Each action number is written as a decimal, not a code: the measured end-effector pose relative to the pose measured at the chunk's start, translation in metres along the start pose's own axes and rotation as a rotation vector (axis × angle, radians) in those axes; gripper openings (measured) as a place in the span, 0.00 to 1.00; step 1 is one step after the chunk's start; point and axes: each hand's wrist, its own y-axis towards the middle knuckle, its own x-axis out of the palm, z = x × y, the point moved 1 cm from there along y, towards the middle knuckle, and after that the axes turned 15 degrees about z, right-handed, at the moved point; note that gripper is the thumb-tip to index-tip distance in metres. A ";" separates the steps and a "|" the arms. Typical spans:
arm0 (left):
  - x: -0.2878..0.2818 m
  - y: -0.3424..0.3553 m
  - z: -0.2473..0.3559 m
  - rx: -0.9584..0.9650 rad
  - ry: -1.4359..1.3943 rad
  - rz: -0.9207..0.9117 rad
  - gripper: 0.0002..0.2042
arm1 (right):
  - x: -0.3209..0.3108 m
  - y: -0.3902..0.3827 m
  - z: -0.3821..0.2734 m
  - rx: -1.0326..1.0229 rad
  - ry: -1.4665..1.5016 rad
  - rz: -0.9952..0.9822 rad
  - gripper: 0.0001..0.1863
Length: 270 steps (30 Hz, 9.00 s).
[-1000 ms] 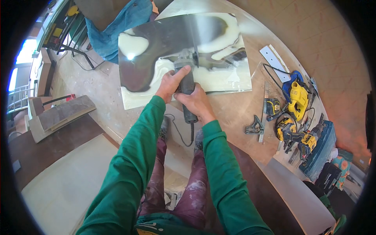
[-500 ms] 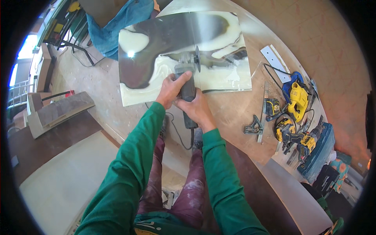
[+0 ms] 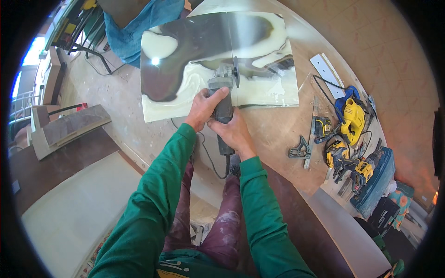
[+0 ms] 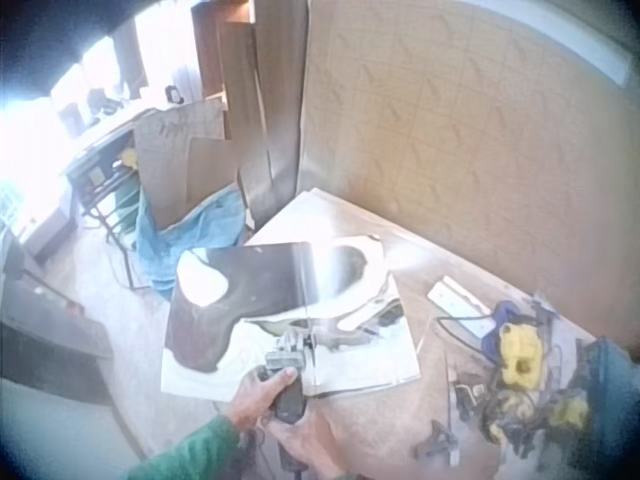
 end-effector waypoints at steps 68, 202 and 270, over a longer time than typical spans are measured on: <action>0.000 -0.009 -0.010 -0.012 0.013 0.008 0.45 | -0.006 -0.011 0.002 -0.003 -0.044 -0.008 0.42; -0.003 -0.032 -0.024 0.001 0.055 -0.002 0.42 | -0.012 -0.032 0.019 -0.042 -0.029 0.002 0.42; -0.011 -0.056 -0.004 0.010 0.062 -0.018 0.41 | -0.020 -0.055 -0.002 -0.061 -0.083 0.046 0.41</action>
